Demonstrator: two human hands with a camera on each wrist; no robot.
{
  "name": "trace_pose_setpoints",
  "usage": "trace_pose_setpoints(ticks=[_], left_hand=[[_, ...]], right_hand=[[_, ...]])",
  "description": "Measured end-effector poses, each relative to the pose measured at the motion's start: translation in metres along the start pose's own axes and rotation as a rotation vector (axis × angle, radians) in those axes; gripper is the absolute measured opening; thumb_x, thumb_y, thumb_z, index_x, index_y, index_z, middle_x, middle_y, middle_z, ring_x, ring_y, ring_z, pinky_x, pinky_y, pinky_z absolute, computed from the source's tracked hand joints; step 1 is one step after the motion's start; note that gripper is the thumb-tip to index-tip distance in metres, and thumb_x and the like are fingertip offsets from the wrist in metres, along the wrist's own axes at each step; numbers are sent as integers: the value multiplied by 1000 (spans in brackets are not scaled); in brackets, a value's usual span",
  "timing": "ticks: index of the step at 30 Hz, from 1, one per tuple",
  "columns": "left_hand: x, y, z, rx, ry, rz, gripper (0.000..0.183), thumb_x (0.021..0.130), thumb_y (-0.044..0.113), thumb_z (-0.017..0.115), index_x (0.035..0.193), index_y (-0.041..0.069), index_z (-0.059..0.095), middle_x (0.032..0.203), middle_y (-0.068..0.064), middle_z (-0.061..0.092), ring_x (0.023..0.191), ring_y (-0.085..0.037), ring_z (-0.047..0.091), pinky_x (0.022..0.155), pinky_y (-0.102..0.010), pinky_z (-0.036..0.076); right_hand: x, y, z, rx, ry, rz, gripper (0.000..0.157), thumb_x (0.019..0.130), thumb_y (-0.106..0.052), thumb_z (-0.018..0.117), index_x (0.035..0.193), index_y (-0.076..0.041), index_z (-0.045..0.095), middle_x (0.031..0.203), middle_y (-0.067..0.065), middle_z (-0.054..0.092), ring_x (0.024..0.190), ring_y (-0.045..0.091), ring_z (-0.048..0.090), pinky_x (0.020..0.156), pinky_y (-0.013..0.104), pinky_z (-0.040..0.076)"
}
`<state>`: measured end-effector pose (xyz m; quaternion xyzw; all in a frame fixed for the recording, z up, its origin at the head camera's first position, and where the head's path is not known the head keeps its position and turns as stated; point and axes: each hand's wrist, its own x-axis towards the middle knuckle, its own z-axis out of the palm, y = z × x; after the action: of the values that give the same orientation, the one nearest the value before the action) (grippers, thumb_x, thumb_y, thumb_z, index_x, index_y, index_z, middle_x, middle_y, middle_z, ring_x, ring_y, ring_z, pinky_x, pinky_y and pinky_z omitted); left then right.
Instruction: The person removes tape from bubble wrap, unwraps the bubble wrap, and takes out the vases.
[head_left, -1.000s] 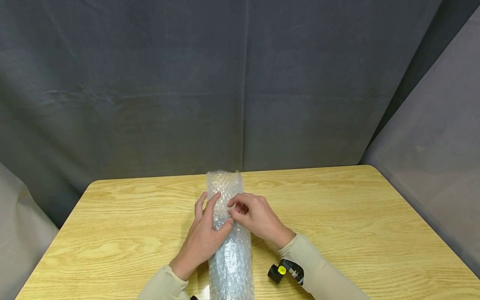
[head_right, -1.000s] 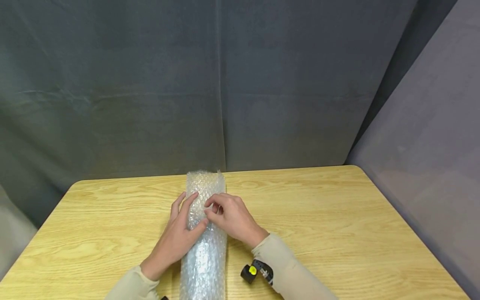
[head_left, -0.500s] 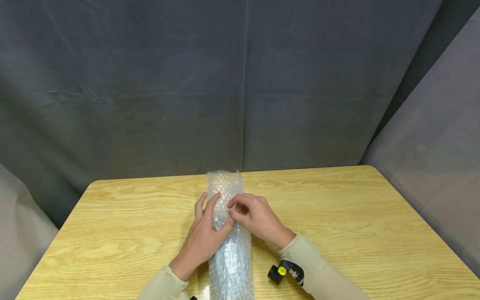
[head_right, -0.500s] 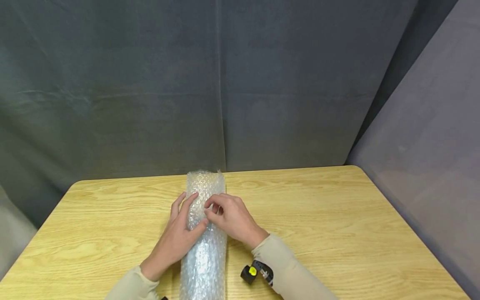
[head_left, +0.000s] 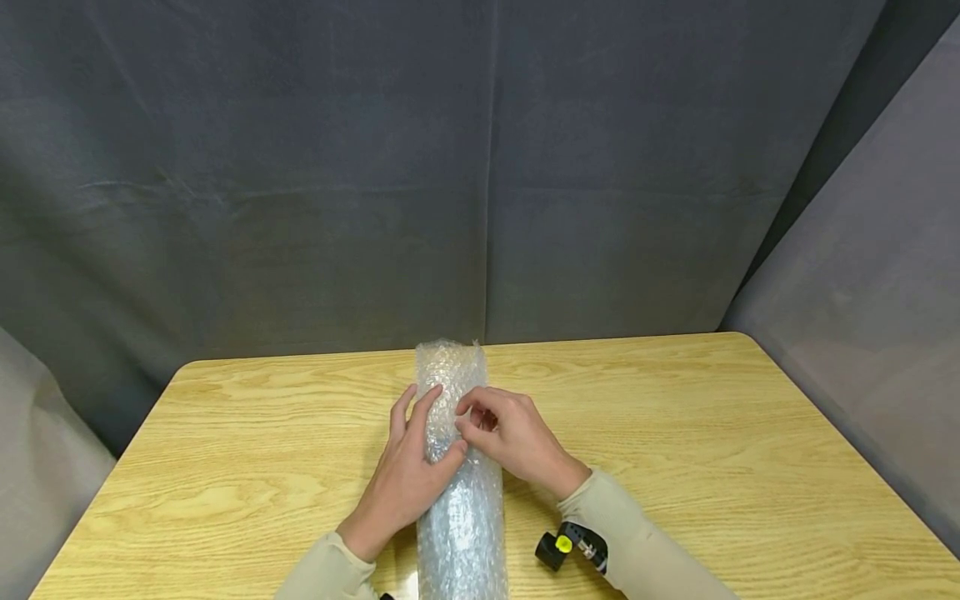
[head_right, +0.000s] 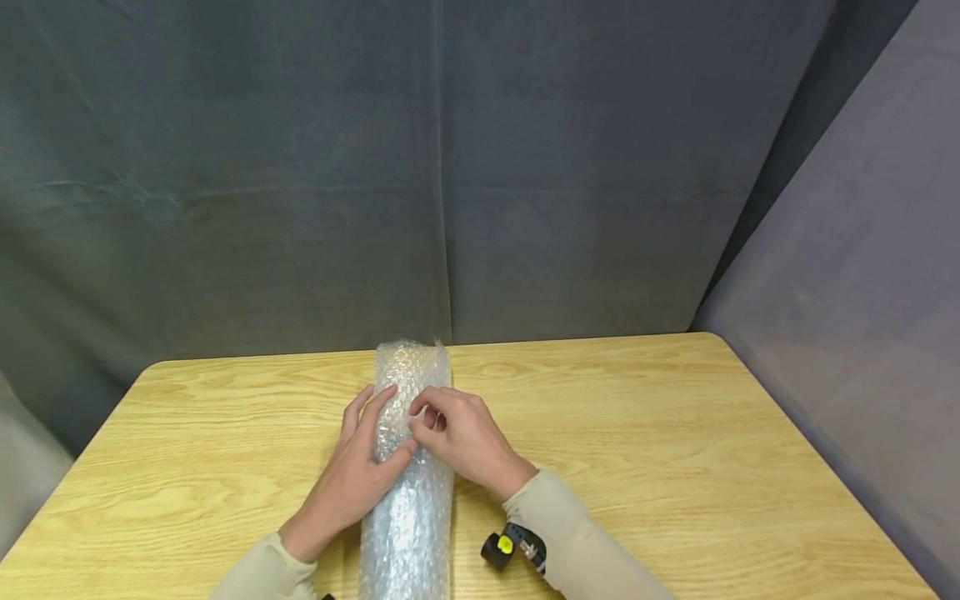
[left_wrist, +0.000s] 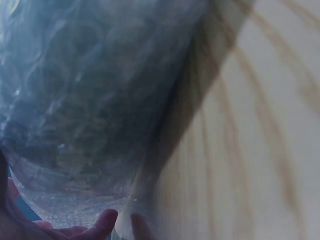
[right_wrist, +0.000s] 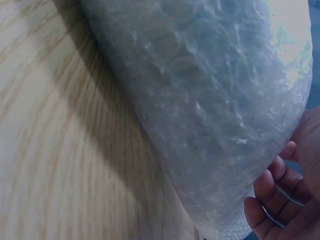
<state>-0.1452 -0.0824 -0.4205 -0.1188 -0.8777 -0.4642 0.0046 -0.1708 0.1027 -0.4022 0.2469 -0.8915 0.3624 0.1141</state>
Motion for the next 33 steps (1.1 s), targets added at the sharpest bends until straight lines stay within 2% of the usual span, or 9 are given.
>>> trace_pose_setpoints(ticks=[9,15,21,33], left_hand=[[0,-1,-1,-8,-6,19,80,95,41,67,164,30,27,174,-10,9,142,-46,49,108,-68,46],[-1,0,1,-13,-5,33,82,94,39,67,164,30,26,175,-9,9,145,-47,47,109,-69,45],[-1,1,1,-18,-10,48,83,94,37,68,164,30,25,175,-8,9,147,-46,44,111,-70,44],[-3,0,0,-21,-16,60,83,94,36,67,164,29,23,175,-8,9,146,-46,45,110,-70,44]], right_hand=[[-1,1,2,4,11,-8,17,95,-17,73,112,-15,74,81,-6,65,71,2,56,65,18,53],[-2,1,2,7,30,-16,14,96,-17,73,109,-15,77,86,-6,69,73,1,57,66,17,54],[-2,0,3,6,48,-9,12,97,-17,73,108,-15,76,83,-7,66,72,2,55,64,17,52],[0,-6,1,38,10,18,8,96,-15,72,102,-17,75,82,-7,65,73,4,55,66,18,52]])
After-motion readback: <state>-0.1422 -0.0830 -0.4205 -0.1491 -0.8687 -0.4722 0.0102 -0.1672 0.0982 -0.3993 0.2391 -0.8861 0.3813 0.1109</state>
